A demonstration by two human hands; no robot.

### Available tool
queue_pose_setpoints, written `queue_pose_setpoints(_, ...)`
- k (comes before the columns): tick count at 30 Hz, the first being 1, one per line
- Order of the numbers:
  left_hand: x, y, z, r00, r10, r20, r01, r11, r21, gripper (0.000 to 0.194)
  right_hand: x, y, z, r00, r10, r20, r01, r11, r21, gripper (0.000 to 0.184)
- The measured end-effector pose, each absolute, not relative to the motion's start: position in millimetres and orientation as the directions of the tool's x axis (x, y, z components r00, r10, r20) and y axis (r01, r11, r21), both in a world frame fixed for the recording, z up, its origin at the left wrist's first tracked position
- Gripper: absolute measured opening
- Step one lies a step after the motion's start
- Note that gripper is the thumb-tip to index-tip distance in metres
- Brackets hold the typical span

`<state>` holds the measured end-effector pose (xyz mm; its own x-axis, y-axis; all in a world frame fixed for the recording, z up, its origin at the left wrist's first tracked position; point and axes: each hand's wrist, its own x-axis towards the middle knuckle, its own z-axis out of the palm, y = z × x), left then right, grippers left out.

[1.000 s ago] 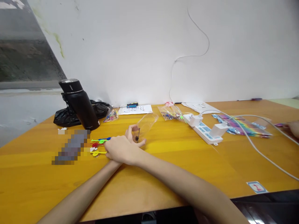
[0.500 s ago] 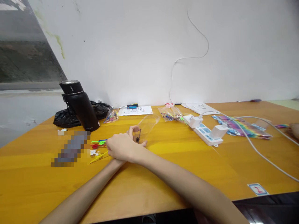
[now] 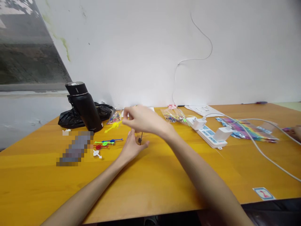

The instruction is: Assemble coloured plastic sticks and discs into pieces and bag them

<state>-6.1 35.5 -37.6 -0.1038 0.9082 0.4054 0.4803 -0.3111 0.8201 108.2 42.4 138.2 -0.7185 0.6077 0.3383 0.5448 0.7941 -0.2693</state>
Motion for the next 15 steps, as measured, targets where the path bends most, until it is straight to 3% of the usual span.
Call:
queue_pose_setpoints(6, -7.2, 33.7, -31.5, -0.087, 0.908, 0.409, 0.517, -0.310, 0.798, 0.056, 176.5, 60.2, 175.2, -0.547, 0.734, 0.402, 0.652, 0.675, -0.346, 0.020)
queue_pose_setpoints(15, -8.3, 35.6, -33.2, -0.083, 0.913, 0.399, 0.482, -0.314, 0.818, 0.055, 223.9, 69.3, 184.7, -0.552, 0.797, 0.246, 0.727, 0.604, -0.327, 0.019)
